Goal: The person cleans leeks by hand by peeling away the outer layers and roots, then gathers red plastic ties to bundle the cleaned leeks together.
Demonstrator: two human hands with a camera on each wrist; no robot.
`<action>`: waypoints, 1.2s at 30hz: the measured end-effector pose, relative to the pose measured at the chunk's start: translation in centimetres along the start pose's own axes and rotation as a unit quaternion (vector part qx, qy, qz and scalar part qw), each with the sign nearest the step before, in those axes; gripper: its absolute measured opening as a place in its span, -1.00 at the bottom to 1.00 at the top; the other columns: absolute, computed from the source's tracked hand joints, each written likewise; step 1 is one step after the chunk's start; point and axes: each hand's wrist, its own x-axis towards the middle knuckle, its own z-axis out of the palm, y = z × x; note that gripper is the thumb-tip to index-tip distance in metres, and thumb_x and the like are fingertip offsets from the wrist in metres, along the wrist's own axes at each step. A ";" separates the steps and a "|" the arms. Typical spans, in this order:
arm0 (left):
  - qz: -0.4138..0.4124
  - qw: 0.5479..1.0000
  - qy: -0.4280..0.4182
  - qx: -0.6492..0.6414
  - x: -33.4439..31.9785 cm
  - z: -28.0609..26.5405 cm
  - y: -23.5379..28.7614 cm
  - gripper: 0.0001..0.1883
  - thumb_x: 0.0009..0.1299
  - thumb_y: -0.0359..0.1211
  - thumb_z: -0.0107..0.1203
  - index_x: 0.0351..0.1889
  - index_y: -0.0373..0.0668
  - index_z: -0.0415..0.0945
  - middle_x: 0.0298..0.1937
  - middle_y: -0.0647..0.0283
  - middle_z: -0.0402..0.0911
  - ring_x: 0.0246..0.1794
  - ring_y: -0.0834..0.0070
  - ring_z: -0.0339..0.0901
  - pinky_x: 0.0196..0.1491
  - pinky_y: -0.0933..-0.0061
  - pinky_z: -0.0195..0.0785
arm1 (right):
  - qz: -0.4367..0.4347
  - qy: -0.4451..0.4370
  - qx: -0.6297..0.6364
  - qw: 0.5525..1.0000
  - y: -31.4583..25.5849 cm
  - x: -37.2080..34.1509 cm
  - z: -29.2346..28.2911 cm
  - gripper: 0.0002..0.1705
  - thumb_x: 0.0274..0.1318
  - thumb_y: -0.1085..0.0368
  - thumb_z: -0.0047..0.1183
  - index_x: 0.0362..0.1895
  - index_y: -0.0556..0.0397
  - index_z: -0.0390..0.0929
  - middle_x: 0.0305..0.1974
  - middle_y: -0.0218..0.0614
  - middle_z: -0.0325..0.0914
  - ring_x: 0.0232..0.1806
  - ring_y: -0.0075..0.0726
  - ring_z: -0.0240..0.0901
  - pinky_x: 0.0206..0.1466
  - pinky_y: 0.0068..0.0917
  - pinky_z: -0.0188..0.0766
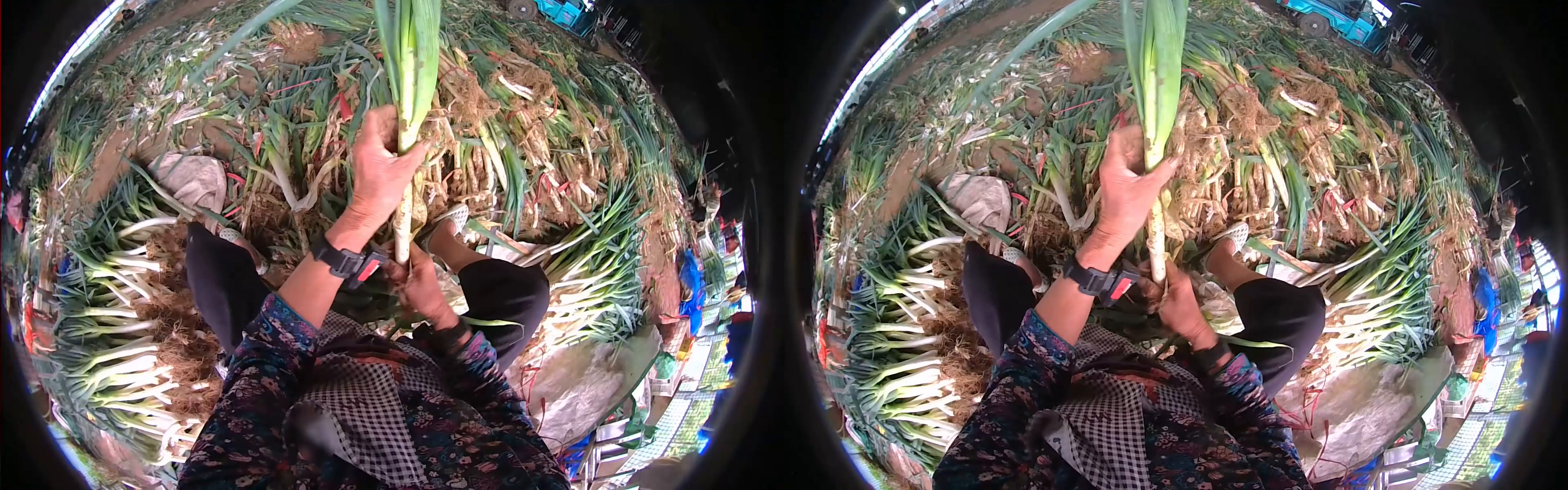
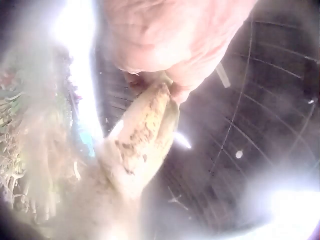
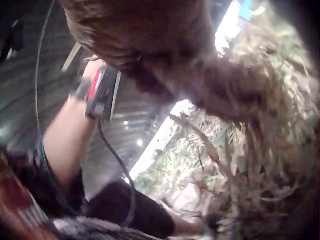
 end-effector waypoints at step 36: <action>-0.005 0.997 0.047 -0.053 -1.0 -6.2 -4.0 -0.76 0.25 -0.60 0.18 -0.13 -0.25 0.50 -0.21 0.37 0.58 -0.18 0.66 0.50 -0.05 0.57 0.39 | 0.000 0.016 -0.028 0.999 -0.6 -0.2 2.8 -0.86 0.20 0.31 0.07 -0.25 0.11 0.47 -0.56 -0.44 0.44 -0.65 -0.63 0.28 -0.59 -0.68 0.18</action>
